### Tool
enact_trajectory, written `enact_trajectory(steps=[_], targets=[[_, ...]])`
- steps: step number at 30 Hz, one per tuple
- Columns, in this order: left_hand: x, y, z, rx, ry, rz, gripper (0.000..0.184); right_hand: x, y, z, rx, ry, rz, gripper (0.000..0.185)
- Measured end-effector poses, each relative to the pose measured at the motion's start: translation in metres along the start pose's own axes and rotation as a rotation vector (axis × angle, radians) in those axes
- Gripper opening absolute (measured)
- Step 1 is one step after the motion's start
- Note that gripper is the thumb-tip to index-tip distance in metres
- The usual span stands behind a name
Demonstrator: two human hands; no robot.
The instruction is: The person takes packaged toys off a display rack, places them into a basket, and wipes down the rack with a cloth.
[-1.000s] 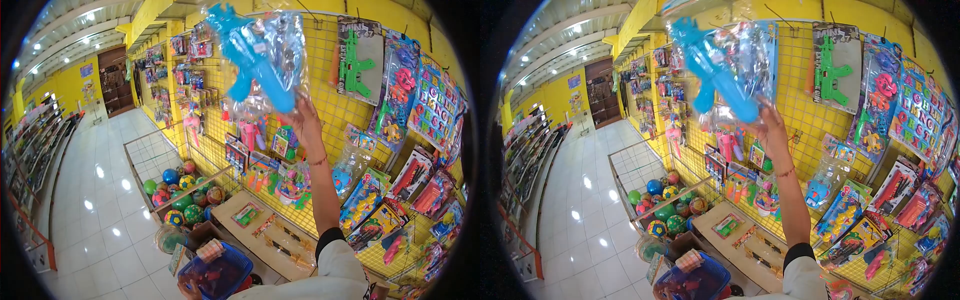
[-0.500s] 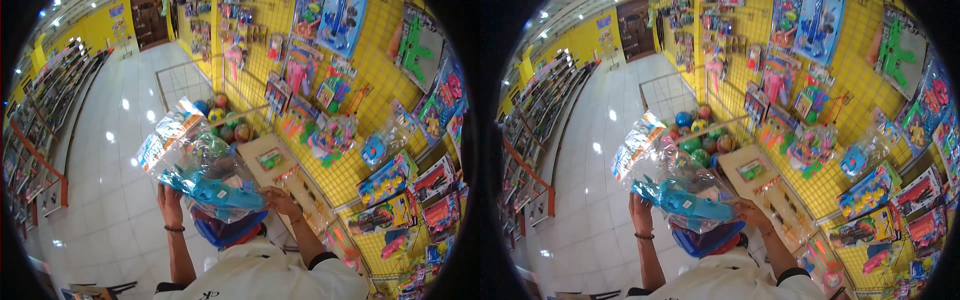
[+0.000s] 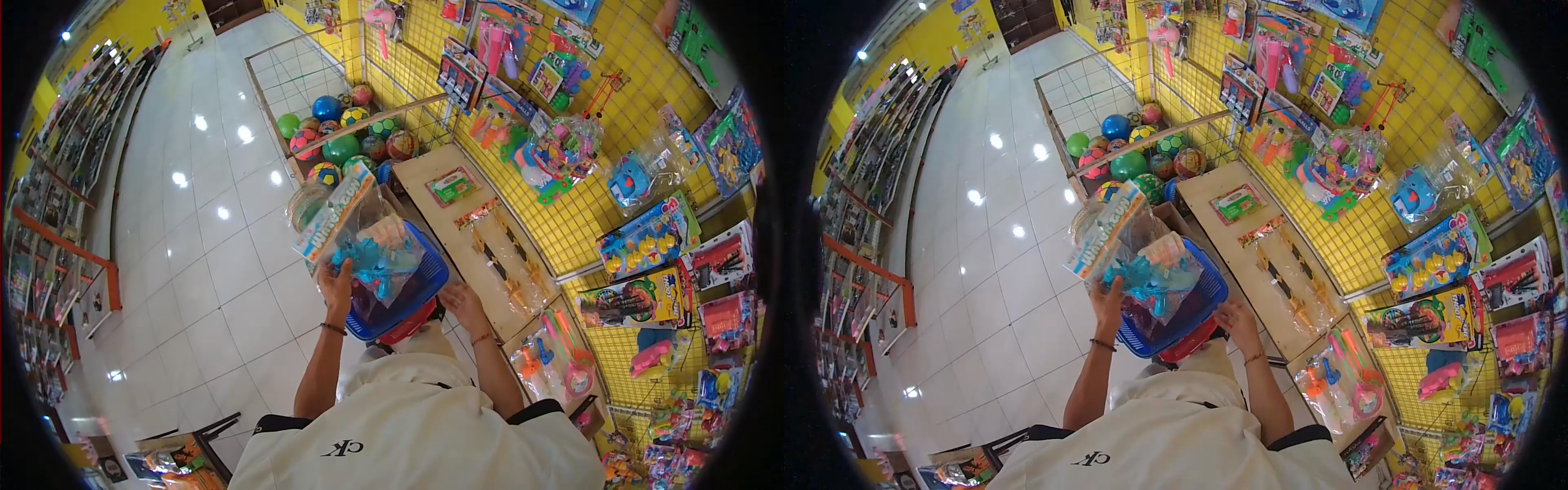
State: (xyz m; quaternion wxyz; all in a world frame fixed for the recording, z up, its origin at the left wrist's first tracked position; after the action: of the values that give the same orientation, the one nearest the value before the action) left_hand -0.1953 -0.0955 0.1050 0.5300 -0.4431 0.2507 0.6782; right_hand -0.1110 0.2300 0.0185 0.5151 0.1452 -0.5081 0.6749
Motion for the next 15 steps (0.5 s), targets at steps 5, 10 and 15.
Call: enact_trajectory(steps=[5, 10, 15], targets=[[0.090, 0.018, -0.027, 0.013, 0.168, 0.034, 0.035, -0.050, -0.040, -0.066, -0.109, -0.131, 0.096, 0.037], [0.149, 0.033, -0.054, -0.067, -0.037, -0.043, 0.041, -0.085, -0.090, -0.117, -0.209, -0.256, 0.218, 0.044], [0.198, 0.045, -0.084, -0.132, -0.105, -0.150, 0.047, -0.116, -0.121, -0.156, -0.367, -0.244, 0.338, 0.044]])
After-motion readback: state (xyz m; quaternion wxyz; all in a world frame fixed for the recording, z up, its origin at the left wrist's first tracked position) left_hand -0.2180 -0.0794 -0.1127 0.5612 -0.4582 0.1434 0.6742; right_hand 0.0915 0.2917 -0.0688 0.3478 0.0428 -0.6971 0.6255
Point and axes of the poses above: each hand's wrist, its own y-axis towards the middle knuckle, its own z-axis out of the palm, x = y × z, the point moved 7 cm from there along y, towards the middle knuckle, and after that the axes turned 12 degrees about -y, right-handed, at the moved point
